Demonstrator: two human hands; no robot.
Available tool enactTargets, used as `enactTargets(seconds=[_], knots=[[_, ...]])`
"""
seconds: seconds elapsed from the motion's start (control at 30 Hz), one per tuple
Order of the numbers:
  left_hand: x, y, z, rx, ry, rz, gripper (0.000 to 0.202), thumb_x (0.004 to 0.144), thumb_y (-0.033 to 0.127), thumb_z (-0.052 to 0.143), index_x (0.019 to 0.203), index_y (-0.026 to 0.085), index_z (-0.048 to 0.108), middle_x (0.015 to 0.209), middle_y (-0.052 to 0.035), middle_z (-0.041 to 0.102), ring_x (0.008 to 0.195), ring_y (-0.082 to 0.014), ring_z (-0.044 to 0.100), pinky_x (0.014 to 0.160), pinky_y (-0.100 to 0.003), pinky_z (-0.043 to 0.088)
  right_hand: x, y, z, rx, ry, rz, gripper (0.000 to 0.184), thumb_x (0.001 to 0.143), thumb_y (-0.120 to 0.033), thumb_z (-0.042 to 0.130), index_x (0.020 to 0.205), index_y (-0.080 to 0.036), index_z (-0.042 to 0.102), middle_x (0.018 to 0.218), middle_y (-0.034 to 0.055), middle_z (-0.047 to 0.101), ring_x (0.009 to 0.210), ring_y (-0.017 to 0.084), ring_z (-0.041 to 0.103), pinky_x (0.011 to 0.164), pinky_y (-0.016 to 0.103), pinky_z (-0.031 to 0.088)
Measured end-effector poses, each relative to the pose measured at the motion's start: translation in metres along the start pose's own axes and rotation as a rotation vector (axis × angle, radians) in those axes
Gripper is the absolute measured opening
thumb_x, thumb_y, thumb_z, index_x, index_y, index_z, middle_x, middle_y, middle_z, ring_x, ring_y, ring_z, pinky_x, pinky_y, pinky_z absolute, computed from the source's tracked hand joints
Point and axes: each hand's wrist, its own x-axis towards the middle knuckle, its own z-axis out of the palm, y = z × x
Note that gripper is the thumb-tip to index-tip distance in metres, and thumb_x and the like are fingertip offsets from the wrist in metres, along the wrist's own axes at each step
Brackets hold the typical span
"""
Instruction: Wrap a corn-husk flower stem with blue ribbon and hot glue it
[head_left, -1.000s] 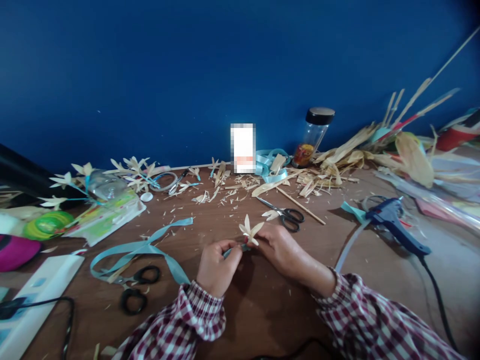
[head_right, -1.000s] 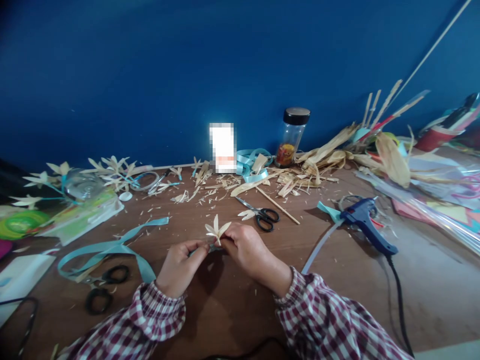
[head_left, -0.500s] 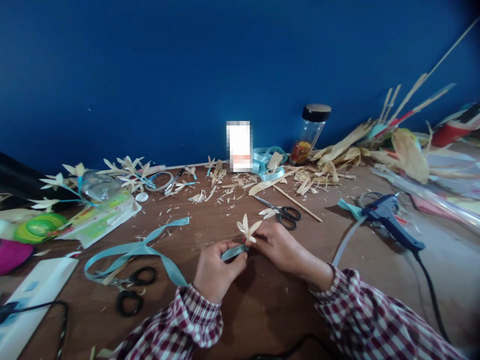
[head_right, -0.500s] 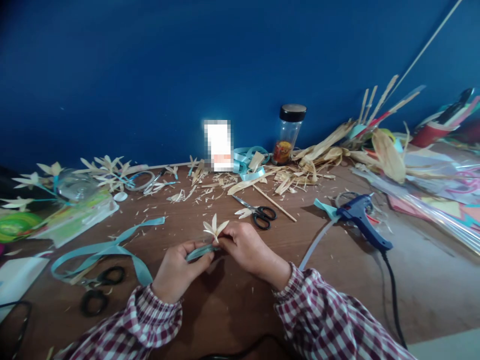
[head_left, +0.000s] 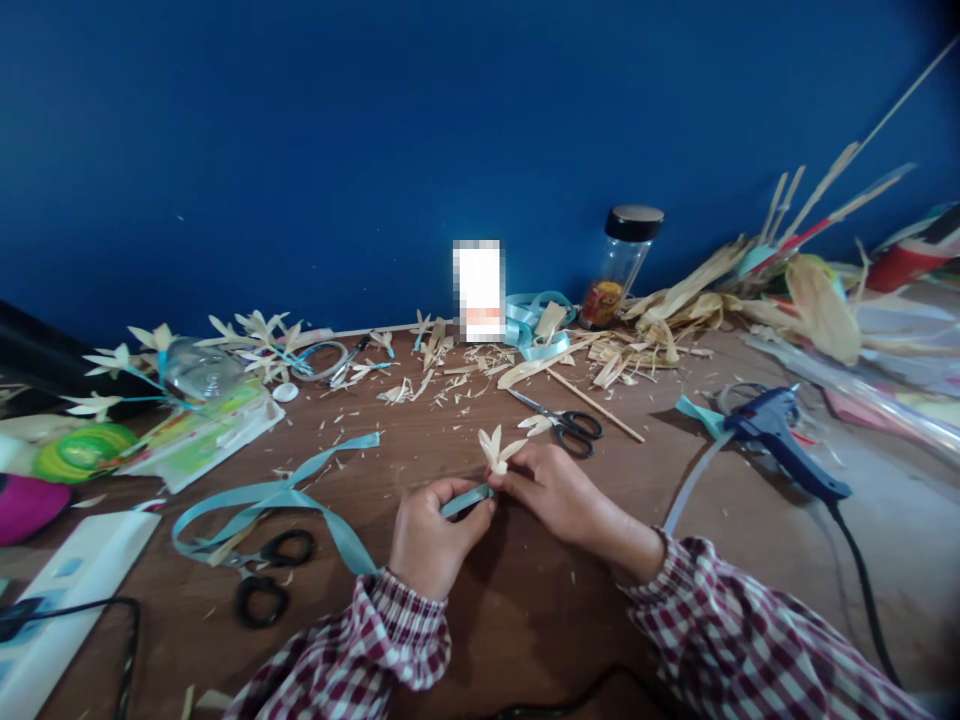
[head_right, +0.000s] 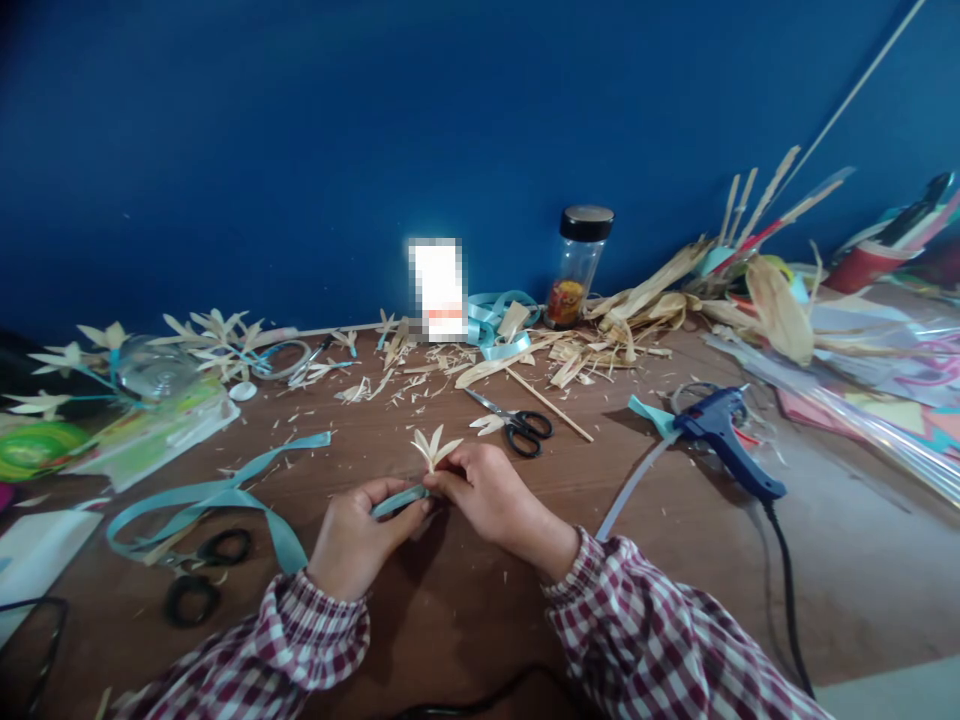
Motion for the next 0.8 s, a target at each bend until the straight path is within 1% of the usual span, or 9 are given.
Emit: enactTargets(seconds=[0.13,0.27,0.33,0.43,0.5,0.57,0.67,0.73,0.8], knots=[[-0.001,0.002,-0.001,-0.046,-0.034,-0.038,0.024,0.064,0.036,0.07,0.075,0.015,0.072,0.057,-0.0021,0.067,0.052,-0.0145,0.058,0.051,-0.022,0.043,0.001,0.001,-0.002,0.032,-0.006,0.011,0.022,0.083,-0.019,0.057,0.063,-0.013,0.064,0.06,-0.0005,0.06,0.059,0.012,0.051,0.054,0.022,0.036],[0.0,0.001,-0.006,-0.027,-0.054,-0.042,0.028,0.073,0.042,0.061,0.073,0.016,0.07,0.057,-0.0009,0.064,0.055,-0.0148,0.057,0.05,-0.022,0.041,0.002,0.007,-0.004,0.008,-0.004,-0.016,0.025,0.083,-0.022,0.058,0.06,-0.015,0.058,0.057,-0.0032,0.052,0.057,0.011,0.045,0.054,0.022,0.033],[0.003,0.0,-0.009,0.022,-0.044,0.009,0.027,0.076,0.04,0.056,0.07,0.017,0.069,0.057,-0.0003,0.063,0.056,-0.0151,0.056,0.052,-0.023,0.042,0.002,0.01,-0.005,-0.01,-0.01,-0.022,0.026,0.083,-0.023,0.058,0.058,-0.015,0.055,0.055,-0.0042,0.048,0.056,0.01,0.043,0.053,0.022,0.031],[0.007,-0.003,-0.014,0.089,0.005,0.164,0.02,0.075,0.033,0.058,0.067,0.018,0.068,0.066,-0.0019,0.066,0.066,-0.0171,0.06,0.063,-0.026,0.045,0.002,0.013,-0.006,-0.028,-0.006,-0.009,0.028,0.083,-0.023,0.058,0.056,-0.016,0.052,0.055,-0.0048,0.045,0.055,0.01,0.04,0.052,0.022,0.03],[0.009,-0.003,-0.017,0.124,0.032,0.261,0.016,0.074,0.028,0.058,0.071,0.018,0.07,0.076,-0.0037,0.068,0.075,-0.0184,0.063,0.07,-0.027,0.046,0.001,0.013,-0.006,-0.032,-0.001,-0.009,0.029,0.082,-0.023,0.058,0.055,-0.016,0.05,0.055,-0.005,0.043,0.056,0.009,0.039,0.052,0.022,0.029],[0.01,-0.003,-0.018,0.152,0.036,0.306,0.017,0.074,0.024,0.056,0.077,0.018,0.072,0.08,-0.0042,0.069,0.079,-0.0183,0.063,0.074,-0.027,0.046,0.001,0.013,-0.006,-0.03,-0.007,-0.014,0.029,0.083,-0.023,0.057,0.056,-0.016,0.051,0.056,-0.005,0.043,0.056,0.009,0.039,0.052,0.021,0.029],[0.008,-0.001,-0.018,0.176,0.033,0.279,0.02,0.073,0.02,0.053,0.08,0.018,0.072,0.079,-0.0034,0.07,0.075,-0.0172,0.064,0.072,-0.027,0.046,0.001,0.011,-0.006,-0.026,-0.024,-0.014,0.027,0.084,-0.024,0.056,0.058,-0.016,0.053,0.057,-0.0046,0.044,0.057,0.01,0.04,0.053,0.021,0.03],[0.007,0.0,-0.016,0.181,0.022,0.196,0.02,0.072,0.02,0.052,0.078,0.017,0.071,0.066,-0.0015,0.067,0.062,-0.0155,0.06,0.061,-0.025,0.045,0.002,0.01,-0.006,-0.027,-0.027,-0.006,0.027,0.083,-0.024,0.056,0.058,-0.016,0.053,0.057,-0.0043,0.045,0.056,0.01,0.041,0.053,0.021,0.03],[0.006,0.002,-0.014,0.151,-0.007,0.105,0.018,0.07,0.021,0.053,0.076,0.016,0.069,0.055,0.001,0.061,0.05,-0.013,0.053,0.05,-0.023,0.04,0.002,0.009,-0.006,-0.032,-0.029,0.008,0.027,0.083,-0.024,0.056,0.057,-0.015,0.054,0.056,-0.004,0.046,0.056,0.01,0.041,0.052,0.021,0.03]])
